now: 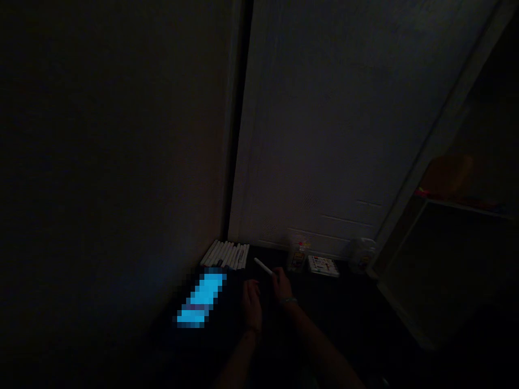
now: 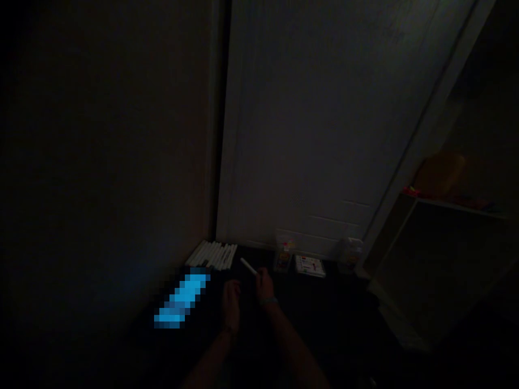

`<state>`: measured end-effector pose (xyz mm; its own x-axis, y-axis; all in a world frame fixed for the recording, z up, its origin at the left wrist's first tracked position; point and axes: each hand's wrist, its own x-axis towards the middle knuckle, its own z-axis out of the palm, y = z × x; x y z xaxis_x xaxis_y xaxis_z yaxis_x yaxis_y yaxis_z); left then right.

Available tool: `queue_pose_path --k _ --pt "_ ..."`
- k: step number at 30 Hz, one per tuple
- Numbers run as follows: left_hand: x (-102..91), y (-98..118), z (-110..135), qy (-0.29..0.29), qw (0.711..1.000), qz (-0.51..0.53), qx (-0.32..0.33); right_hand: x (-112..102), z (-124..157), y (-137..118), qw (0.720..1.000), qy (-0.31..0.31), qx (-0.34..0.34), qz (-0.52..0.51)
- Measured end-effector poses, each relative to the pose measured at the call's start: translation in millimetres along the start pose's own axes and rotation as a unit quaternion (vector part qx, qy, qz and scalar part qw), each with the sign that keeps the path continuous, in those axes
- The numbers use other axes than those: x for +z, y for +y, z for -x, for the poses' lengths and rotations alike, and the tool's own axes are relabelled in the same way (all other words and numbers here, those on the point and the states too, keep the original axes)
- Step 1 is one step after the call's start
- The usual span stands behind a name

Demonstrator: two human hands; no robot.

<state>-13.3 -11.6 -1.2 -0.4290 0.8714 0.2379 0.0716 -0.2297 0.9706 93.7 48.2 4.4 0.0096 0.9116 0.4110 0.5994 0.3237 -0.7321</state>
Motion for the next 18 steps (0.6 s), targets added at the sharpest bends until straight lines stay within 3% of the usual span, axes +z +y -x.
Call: queue_pose_path --k 3,5,9,13,15,18 --pt "3.2 -2 -2 0.001 1.0 0.02 0.019 -14 22 14 0.983 0.047 0.077 -0.161" --pt "5.0 -2 -4 0.033 0.999 0.022 0.036 -24 32 22 0.96 0.059 0.14 -0.236" --pt "7.7 -1 -5 0.057 0.994 -0.025 0.094 -49 48 35 0.943 0.088 0.185 -0.261" --pt "10.2 2 -2 -0.032 0.992 -0.043 0.115 -69 63 39 0.95 0.088 0.15 -0.26" --pt "10.7 4 0 -0.088 0.992 -0.037 0.082 -74 67 35 0.95 0.1 0.142 -0.261" --pt "10.0 10 2 -0.126 0.991 -0.037 0.033 -75 70 25 0.954 0.109 0.129 -0.248"
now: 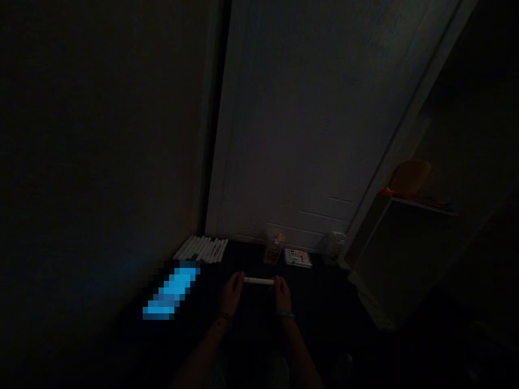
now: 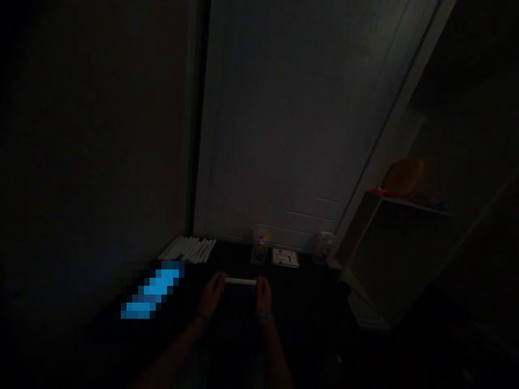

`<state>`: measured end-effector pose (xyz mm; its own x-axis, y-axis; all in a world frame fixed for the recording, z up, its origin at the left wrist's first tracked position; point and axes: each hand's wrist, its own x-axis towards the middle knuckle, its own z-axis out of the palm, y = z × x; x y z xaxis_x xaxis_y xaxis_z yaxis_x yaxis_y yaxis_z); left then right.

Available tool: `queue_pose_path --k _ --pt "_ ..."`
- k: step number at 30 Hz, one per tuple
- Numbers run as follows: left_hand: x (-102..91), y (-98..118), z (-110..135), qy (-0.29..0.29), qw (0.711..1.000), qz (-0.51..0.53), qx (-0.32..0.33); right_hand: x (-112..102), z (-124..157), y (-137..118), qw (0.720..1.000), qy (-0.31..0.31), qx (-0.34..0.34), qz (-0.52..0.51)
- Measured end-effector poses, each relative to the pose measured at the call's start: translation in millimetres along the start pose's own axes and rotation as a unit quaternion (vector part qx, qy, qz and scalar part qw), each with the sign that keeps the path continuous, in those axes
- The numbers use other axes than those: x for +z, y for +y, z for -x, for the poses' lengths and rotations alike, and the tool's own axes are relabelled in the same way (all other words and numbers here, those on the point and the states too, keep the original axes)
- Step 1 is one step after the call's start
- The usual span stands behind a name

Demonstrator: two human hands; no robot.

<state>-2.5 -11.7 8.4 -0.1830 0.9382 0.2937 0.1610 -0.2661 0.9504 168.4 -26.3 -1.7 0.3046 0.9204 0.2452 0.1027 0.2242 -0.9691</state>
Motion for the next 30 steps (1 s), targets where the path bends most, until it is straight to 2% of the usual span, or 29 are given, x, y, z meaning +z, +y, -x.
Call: queue_pose_path --k 6,15,18,25,30 --pt "-3.9 12 3 0.029 0.999 -0.017 -0.012 2 4 -6 0.999 -0.022 -0.004 -0.025" --pt "-5.2 12 3 0.024 0.999 0.014 -0.028 0 3 1 0.998 -0.047 -0.014 -0.044" --pt "-3.8 12 3 0.024 0.999 0.006 -0.031 1 2 2 1.0 -0.026 -0.005 -0.009" --pt "-2.2 4 0 0.006 1.0 -0.014 -0.016 4 2 3 0.996 0.044 -0.033 0.073" --pt "-0.9 -1 -2 0.019 0.998 -0.029 -0.045 5 2 3 0.993 0.063 -0.017 0.103"
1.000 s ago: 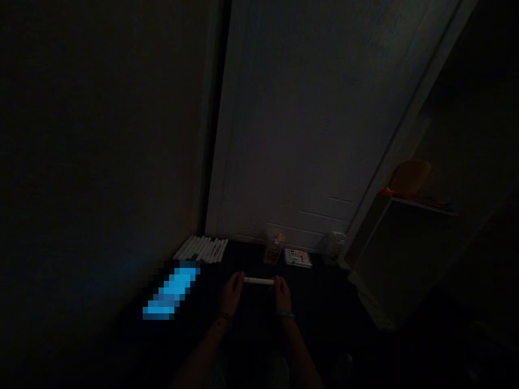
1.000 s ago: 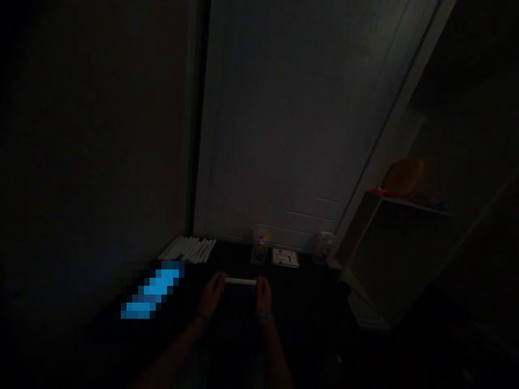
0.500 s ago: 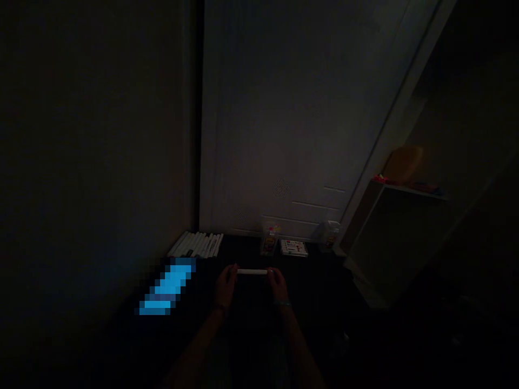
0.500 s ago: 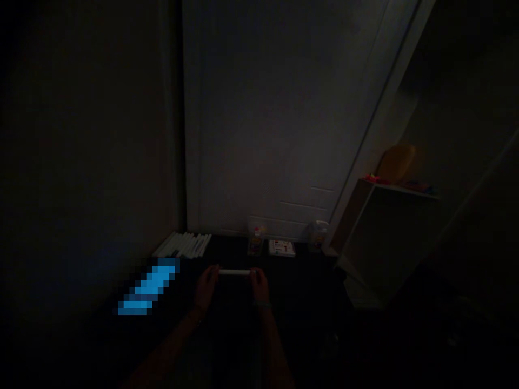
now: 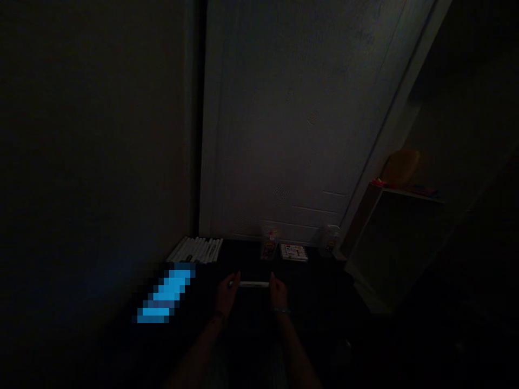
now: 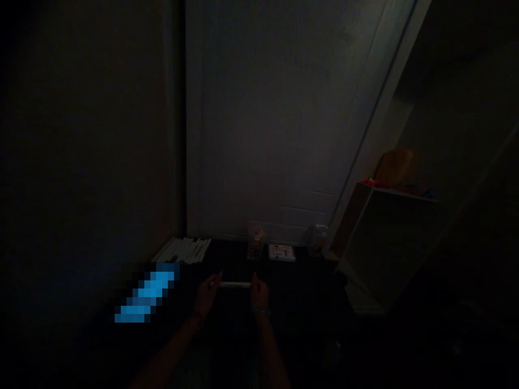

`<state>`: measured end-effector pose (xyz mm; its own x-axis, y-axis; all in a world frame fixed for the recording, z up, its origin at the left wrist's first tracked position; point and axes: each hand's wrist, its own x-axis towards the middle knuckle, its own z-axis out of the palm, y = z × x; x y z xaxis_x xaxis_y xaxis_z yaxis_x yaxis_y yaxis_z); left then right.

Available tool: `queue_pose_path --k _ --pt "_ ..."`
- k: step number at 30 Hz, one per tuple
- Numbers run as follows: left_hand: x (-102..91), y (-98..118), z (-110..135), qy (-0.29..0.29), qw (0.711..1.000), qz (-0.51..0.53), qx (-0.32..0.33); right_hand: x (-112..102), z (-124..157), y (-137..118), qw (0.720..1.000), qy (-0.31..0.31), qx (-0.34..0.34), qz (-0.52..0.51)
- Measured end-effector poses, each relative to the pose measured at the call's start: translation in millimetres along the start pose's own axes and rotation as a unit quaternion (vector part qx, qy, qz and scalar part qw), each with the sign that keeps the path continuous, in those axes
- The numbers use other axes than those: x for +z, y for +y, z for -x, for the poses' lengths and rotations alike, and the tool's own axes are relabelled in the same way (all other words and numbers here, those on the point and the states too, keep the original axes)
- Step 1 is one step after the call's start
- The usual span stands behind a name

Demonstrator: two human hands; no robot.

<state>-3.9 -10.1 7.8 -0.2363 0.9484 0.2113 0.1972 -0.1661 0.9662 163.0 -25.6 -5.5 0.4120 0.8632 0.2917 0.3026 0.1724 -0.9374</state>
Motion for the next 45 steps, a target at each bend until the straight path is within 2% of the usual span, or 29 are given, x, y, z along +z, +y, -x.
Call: queue_pose_path --k 2,6,11,13,20,29,39,45 --pt "-0.4 2 1 0.003 1.0 -0.002 -0.011 1 1 -1 1.0 -0.002 0.005 -0.002" --pt "-1.7 6 4 0.003 1.0 -0.027 -0.005 -1 1 -3 0.998 -0.031 -0.028 -0.039" --pt "-1.9 4 3 0.045 0.997 -0.054 0.022 -7 0 -3 0.994 -0.066 -0.04 -0.082" --pt "-2.0 2 2 0.044 0.997 -0.048 0.035 -9 -1 -2 0.992 -0.075 -0.046 -0.091" --pt "-1.2 -2 0 0.017 0.999 0.026 0.042 -10 0 -2 0.993 -0.048 -0.018 -0.103" --pt "0.0 0 2 0.01 0.998 -0.014 0.065 -10 0 -6 0.993 -0.03 -0.014 -0.11" --pt "-0.6 2 3 0.005 0.998 -0.035 0.06 -11 0 -7 0.993 -0.04 -0.011 -0.109" --pt "-2.9 9 5 0.008 0.999 -0.019 0.04 -7 0 -3 0.991 -0.047 0.015 -0.124"
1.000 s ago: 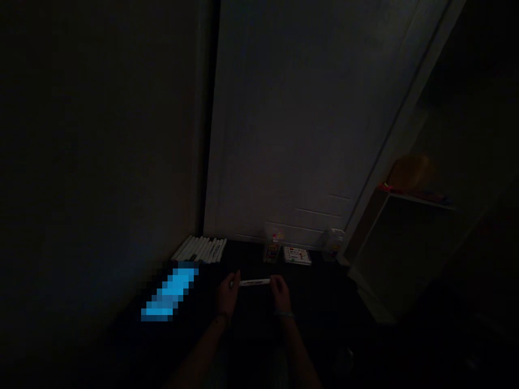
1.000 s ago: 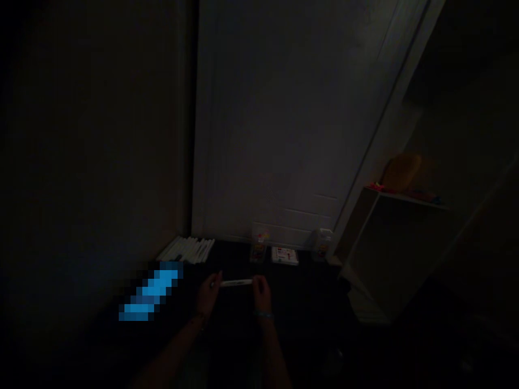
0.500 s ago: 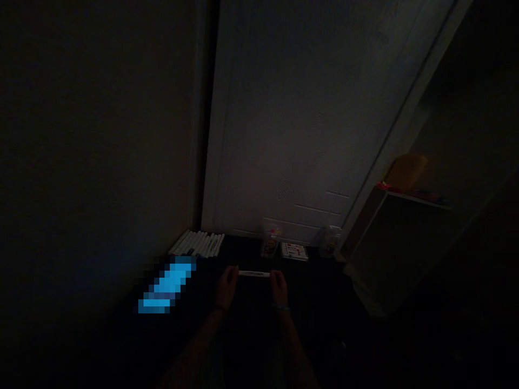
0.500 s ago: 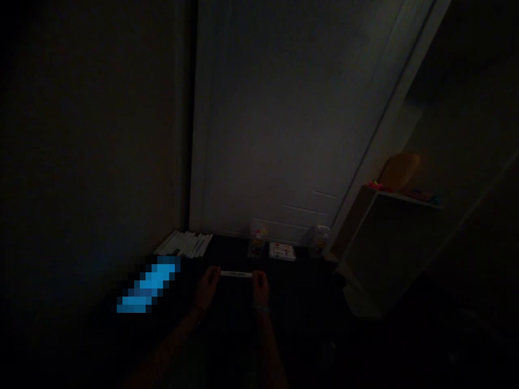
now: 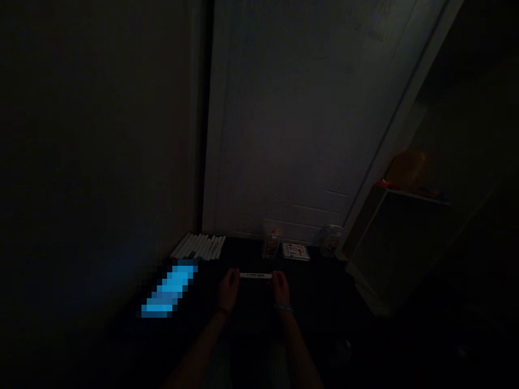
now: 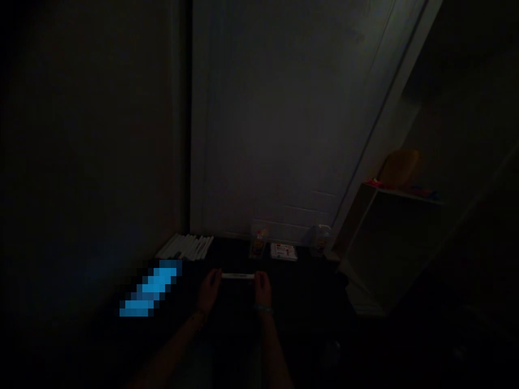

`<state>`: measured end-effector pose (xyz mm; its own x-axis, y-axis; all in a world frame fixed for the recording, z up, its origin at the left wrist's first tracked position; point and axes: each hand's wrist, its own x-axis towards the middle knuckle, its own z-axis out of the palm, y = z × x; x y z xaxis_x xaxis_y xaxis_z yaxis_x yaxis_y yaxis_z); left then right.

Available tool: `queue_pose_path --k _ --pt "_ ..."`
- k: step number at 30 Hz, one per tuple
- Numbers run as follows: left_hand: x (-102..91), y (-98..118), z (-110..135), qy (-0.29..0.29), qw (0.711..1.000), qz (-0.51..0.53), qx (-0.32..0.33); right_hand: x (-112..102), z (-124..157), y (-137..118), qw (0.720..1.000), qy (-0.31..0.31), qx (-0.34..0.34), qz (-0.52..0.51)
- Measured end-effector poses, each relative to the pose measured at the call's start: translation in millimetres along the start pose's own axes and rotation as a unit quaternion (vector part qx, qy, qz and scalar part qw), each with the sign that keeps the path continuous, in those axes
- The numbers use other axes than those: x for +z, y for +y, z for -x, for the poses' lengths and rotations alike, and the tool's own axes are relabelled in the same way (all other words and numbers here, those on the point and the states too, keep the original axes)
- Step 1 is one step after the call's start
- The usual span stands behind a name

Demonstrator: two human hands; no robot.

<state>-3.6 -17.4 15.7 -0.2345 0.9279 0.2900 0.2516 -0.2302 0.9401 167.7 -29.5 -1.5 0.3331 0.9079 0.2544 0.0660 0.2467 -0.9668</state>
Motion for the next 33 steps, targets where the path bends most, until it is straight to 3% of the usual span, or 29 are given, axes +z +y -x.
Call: queue_pose_path --k 7,17,28,33 --pt "0.1 -1 -2 -0.013 1.0 -0.002 -0.005 1 -1 1 1.0 0.015 -0.012 0.014" --pt "-4.3 18 5 0.011 1.0 0.003 -0.015 0 -2 7 1.0 0.004 -0.02 0.014" --pt "1.3 -8 -4 -0.007 1.0 0.004 -0.004 0 -2 5 1.0 0.002 -0.02 0.013" --pt "1.0 -10 -3 -0.012 1.0 -0.003 -0.001 1 -2 3 1.0 0.013 -0.017 0.02"
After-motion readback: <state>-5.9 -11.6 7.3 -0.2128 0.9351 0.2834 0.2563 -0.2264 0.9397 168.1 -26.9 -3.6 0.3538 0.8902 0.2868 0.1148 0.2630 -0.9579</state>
